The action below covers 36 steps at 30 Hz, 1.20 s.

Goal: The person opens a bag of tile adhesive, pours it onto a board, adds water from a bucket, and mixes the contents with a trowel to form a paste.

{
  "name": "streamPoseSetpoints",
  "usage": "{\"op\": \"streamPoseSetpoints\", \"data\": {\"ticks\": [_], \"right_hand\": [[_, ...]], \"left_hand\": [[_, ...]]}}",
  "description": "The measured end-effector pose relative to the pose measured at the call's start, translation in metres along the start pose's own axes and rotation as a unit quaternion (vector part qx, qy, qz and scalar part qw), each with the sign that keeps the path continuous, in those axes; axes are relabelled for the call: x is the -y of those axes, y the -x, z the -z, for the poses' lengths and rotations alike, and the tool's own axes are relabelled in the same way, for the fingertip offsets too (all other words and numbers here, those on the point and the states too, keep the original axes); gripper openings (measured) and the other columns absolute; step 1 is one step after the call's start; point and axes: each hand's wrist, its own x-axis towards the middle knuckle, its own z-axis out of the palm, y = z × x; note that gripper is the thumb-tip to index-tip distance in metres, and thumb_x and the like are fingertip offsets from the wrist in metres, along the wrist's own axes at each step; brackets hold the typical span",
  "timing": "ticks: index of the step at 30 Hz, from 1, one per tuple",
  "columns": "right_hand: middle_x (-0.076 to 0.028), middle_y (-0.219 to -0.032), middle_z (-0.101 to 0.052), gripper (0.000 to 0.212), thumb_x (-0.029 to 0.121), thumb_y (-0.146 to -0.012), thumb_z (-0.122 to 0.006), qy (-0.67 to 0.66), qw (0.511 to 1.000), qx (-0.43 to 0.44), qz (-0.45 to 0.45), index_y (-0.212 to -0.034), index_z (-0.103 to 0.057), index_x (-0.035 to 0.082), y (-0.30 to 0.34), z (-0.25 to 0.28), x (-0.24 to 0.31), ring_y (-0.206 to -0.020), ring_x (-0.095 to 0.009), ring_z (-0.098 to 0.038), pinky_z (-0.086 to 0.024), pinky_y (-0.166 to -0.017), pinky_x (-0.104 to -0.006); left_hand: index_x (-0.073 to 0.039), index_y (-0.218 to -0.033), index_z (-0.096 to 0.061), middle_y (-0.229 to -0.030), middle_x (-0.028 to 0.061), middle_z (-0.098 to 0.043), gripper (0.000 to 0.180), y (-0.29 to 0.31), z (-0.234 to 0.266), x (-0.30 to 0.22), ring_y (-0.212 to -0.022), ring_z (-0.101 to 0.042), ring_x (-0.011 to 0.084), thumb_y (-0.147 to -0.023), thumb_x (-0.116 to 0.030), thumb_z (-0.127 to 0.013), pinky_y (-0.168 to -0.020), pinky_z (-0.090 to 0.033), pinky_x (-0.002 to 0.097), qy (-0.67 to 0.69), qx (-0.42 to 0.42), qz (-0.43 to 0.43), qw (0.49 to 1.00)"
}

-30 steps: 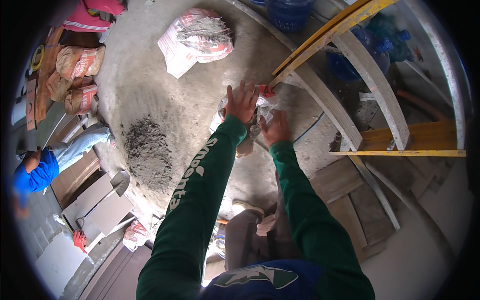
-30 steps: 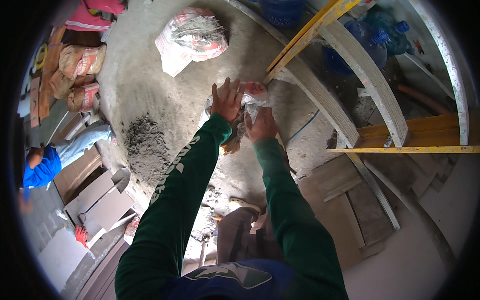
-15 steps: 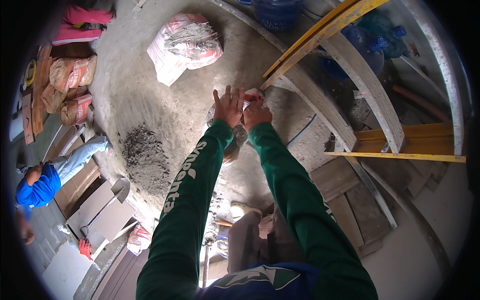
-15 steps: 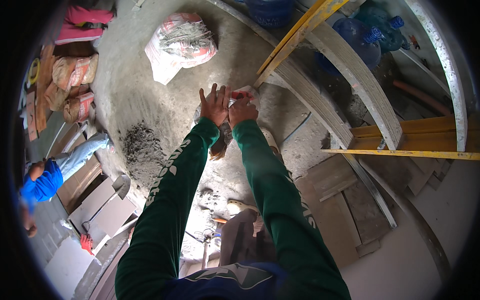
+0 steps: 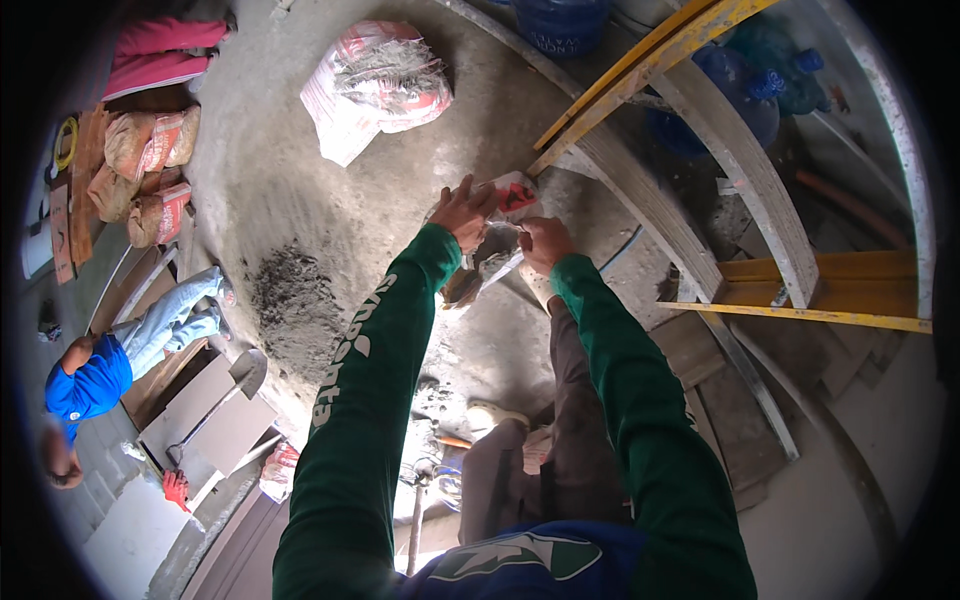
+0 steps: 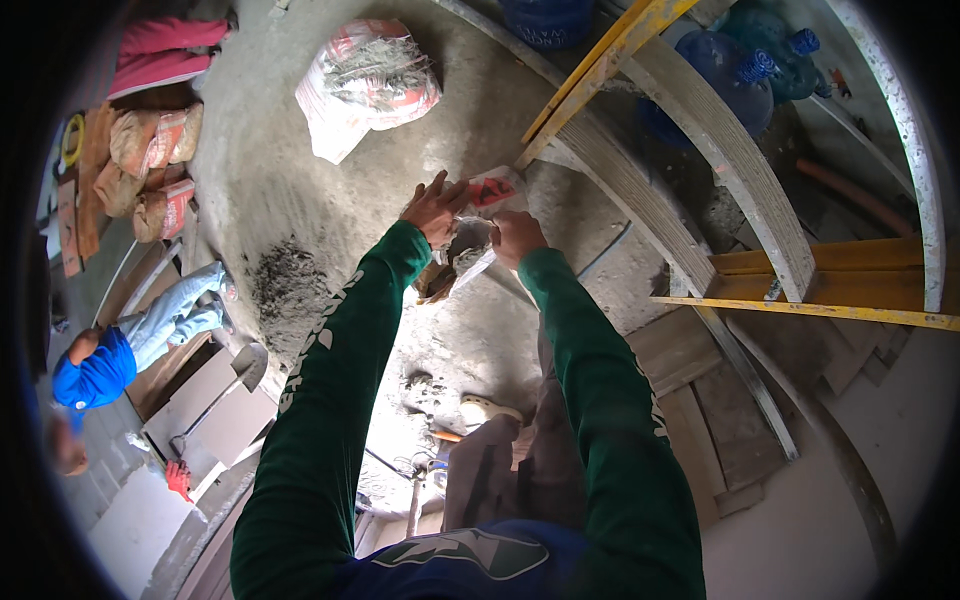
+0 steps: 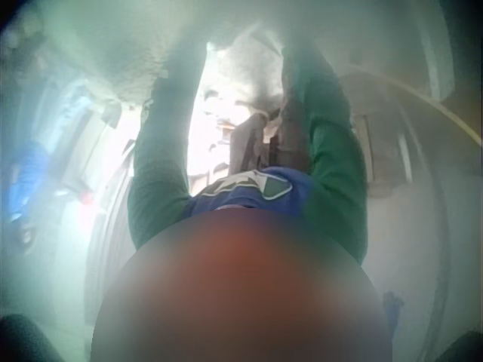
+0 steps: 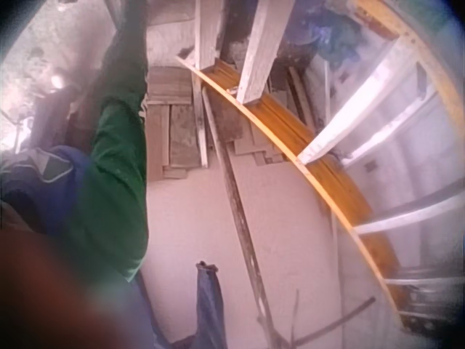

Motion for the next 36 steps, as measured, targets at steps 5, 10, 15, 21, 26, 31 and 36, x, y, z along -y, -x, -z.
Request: {"op": "streamPoseSetpoints", "data": {"ticks": [5,10,15,21,26,31,36], "right_hand": [[-0.021,-0.079,-0.065,0.011,0.012,-0.083,-0.064,-0.222,0.969,-0.022,-0.102,-0.086,-0.067,0.001,0.01,0.0,-0.013,-0.076,-0.039,-0.066,-0.052,-0.067,-0.0426],[-0.022,-0.089,-0.061,0.015,0.014,-0.085,-0.063,-0.063,0.991,-0.107,0.045,-0.089,-0.057,0.0,0.001,-0.005,-0.007,-0.081,-0.04,-0.064,-0.051,-0.065,-0.0492],[-0.021,-0.091,-0.064,0.02,0.021,-0.09,-0.061,0.078,0.996,0.012,0.052,-0.088,-0.06,0.001,-0.027,0.0,0.005,-0.08,-0.04,-0.064,-0.054,-0.068,-0.0497],[-0.021,-0.087,-0.065,0.015,0.018,-0.092,-0.06,-0.027,0.99,0.041,0.132,-0.092,-0.064,0.003,-0.024,0.018,-0.017,-0.081,-0.04,-0.065,-0.052,-0.07,-0.0462],[-0.023,-0.083,-0.063,0.017,0.016,-0.094,-0.062,-0.129,0.99,0.007,0.054,-0.09,-0.062,-0.001,-0.007,0.02,-0.025,-0.074,-0.041,-0.06,-0.048,-0.065,-0.0446],[-0.022,-0.078,-0.061,0.022,0.022,-0.093,-0.067,-0.175,0.983,0.011,-0.046,-0.091,-0.063,0.001,-0.007,0.017,-0.024,-0.065,-0.032,-0.058,-0.047,-0.062,-0.0397],[-0.022,-0.098,-0.067,0.04,0.035,-0.091,-0.07,-0.229,0.953,-0.118,-0.161,-0.108,-0.062,0.0,0.023,-0.018,-0.018,-0.082,-0.036,-0.065,-0.051,-0.075,-0.0408]], "left_hand": [[-0.016,-0.144,-0.046,-0.154,0.0038,-0.038,0.06,0.007,0.011,0.017,-0.143,-0.031,0.0386,-0.086,-0.011,-0.061,-0.107,-0.04,0.0572,0.059,0.043,-0.04,0.996],[-0.015,-0.136,-0.055,-0.138,0.0039,-0.054,0.055,0.009,0.03,-0.005,-0.136,-0.04,0.037,-0.082,-0.009,-0.062,-0.107,-0.039,0.0556,0.06,-0.019,-0.028,0.998],[-0.014,-0.123,-0.062,-0.125,0.0047,-0.06,0.047,0.009,0.032,-0.019,-0.125,-0.052,0.0367,-0.076,-0.014,-0.069,-0.098,-0.048,0.0538,-0.079,-0.095,-0.01,0.992],[-0.01,-0.117,-0.066,-0.115,0.0096,-0.067,0.04,0.005,0.019,0.001,-0.113,-0.062,0.0288,-0.077,-0.007,-0.066,-0.093,-0.054,0.0359,0.216,-0.086,0.018,0.972],[0.0,-0.111,-0.07,-0.092,0.0058,-0.074,0.02,0.004,0.012,0.024,-0.081,-0.064,0.009,-0.095,-0.004,-0.06,-0.075,-0.053,0.0254,0.536,-0.094,0.158,0.824],[0.003,-0.099,-0.071,-0.078,-0.0029,-0.065,0.032,0.0,0.018,0.061,-0.072,-0.053,0.006,-0.101,-0.027,-0.06,-0.064,-0.046,0.0272,0.667,-0.07,0.259,0.695],[-0.001,-0.127,-0.058,-0.111,0.015,-0.064,0.049,0.019,0.015,0.033,-0.101,-0.059,0.0205,-0.093,-0.035,-0.068,-0.089,-0.048,0.0331,0.539,-0.151,0.242,0.793]]}}
